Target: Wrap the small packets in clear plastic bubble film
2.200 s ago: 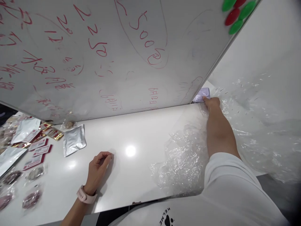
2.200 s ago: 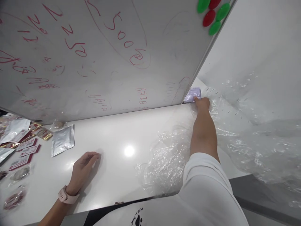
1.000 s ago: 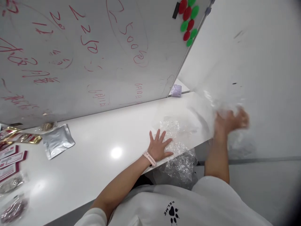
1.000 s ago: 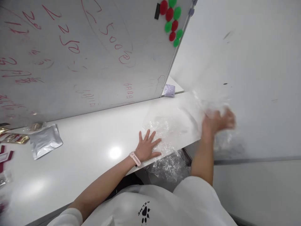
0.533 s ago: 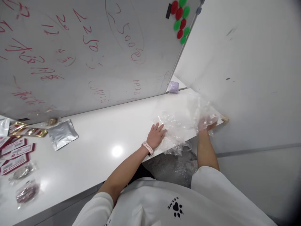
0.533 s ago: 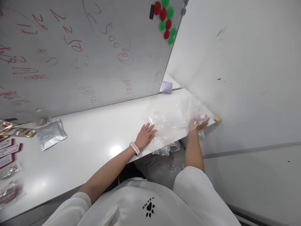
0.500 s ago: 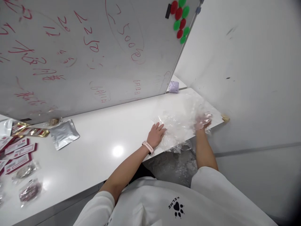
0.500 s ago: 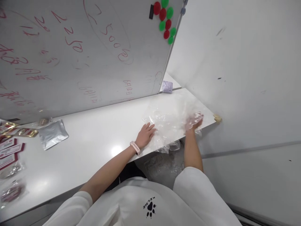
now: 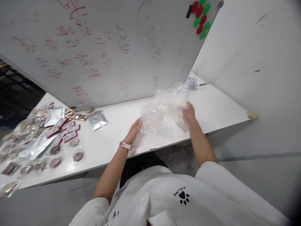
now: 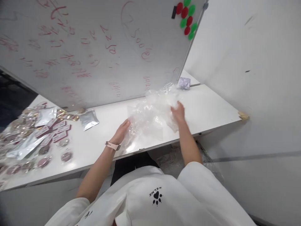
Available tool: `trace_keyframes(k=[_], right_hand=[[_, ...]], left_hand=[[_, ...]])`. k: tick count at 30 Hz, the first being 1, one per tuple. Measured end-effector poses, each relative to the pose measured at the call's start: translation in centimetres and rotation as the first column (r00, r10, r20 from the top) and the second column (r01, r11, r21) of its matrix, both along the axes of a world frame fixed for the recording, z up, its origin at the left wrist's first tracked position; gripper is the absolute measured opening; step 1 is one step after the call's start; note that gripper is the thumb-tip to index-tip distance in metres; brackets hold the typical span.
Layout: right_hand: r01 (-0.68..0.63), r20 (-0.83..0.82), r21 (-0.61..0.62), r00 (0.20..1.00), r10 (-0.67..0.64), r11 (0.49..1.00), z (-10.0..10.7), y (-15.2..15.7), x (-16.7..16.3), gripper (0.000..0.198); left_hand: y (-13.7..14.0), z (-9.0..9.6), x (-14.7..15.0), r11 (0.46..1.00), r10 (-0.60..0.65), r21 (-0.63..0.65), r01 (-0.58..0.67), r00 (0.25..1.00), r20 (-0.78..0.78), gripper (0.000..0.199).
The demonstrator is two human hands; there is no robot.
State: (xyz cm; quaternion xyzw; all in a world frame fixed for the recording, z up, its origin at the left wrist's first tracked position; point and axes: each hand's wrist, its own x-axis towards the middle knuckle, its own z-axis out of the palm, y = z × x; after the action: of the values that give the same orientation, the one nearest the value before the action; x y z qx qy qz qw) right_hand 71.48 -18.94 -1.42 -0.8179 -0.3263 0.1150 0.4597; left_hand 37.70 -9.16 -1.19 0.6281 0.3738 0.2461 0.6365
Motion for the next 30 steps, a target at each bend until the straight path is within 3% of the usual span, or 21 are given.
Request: trace_keyframes(k=[2, 5, 7, 9, 11, 13, 15, 18, 20, 22, 25, 30], right_hand=[[0.221, 0.056, -0.062, 0.975, -0.217, 0.973, 1.7, -1.4, 1.9, 0.083], [0.397, 0.223, 0.109, 0.884, -0.411, 0.911, 4.0, -5.3, 1.9, 0.082], [0.359, 0.316, 0.324, 0.831, -0.457, 0.875, 4.7, -7.6, -1.0, 0.060], [0.281, 0.312, 0.446, 0.841, -0.442, 0.850, 4.5, -8.5, -5.8, 0.043], [0.167, 0.275, 0.411, 0.914, -0.297, 0.896, 3.5, -7.9, -11.3, 0.040], [-0.062, 0.221, 0.295, 0.975, -0.005, 0.954, 1.9, -6.3, -16.1, 0.042], [-0.267, 0.226, 0.181, 0.948, 0.225, 0.946, 0.4, -4.5, -19.6, 0.046], [-0.447, 0.337, 0.003, 0.843, 0.420, 0.895, -1.1, -2.7, -22.0, 0.053], [-0.507, 0.367, -0.086, 0.784, 0.501, 0.857, -1.9, -2.4, -22.2, 0.058], [-0.540, 0.341, -0.131, 0.763, 0.549, 0.831, -2.8, -2.5, -21.8, 0.059], [-0.575, 0.285, -0.120, 0.761, 0.583, 0.809, -4.2, -2.9, -20.3, 0.035], [-0.575, 0.214, -0.026, 0.796, 0.567, 0.818, -4.6, -3.7, -15.1, 0.025]], left_hand=[[0.4, 1.1, -4.4, 0.999, 0.016, 0.047, -0.020, 0.997, 0.080, 0.061], [0.0, 1.3, -9.8, 0.972, 0.192, 0.100, -0.211, 0.967, 0.167, 0.056], [-1.0, 0.9, -12.1, 0.927, 0.350, 0.076, -0.367, 0.920, 0.173, 0.052], [-2.6, 0.6, -13.1, 0.886, 0.442, 0.085, -0.455, 0.887, 0.138, 0.050], [-4.5, 1.0, -12.7, 0.881, 0.426, 0.171, -0.440, 0.898, 0.112, 0.048], [-6.1, 2.0, -11.2, 0.899, 0.328, 0.271, -0.345, 0.939, 0.107, 0.048], [-7.0, 3.2, -9.1, 0.915, 0.217, 0.328, -0.235, 0.972, 0.092, 0.053], [-6.9, 4.1, -5.9, 0.912, 0.144, 0.388, -0.134, 0.990, 0.003, 0.071], [-6.0, 3.7, -4.8, 0.912, 0.158, 0.393, -0.115, 0.984, -0.077, 0.064], [-4.6, 3.0, -4.9, 0.940, 0.176, 0.313, -0.135, 0.978, -0.108, 0.036], [-1.9, 2.6, -7.6, 0.949, 0.292, 0.124, -0.291, 0.956, 0.015, 0.011], [2.0, 4.6, -15.0, 0.789, 0.609, -0.061, -0.611, 0.766, 0.207, 0.028]])
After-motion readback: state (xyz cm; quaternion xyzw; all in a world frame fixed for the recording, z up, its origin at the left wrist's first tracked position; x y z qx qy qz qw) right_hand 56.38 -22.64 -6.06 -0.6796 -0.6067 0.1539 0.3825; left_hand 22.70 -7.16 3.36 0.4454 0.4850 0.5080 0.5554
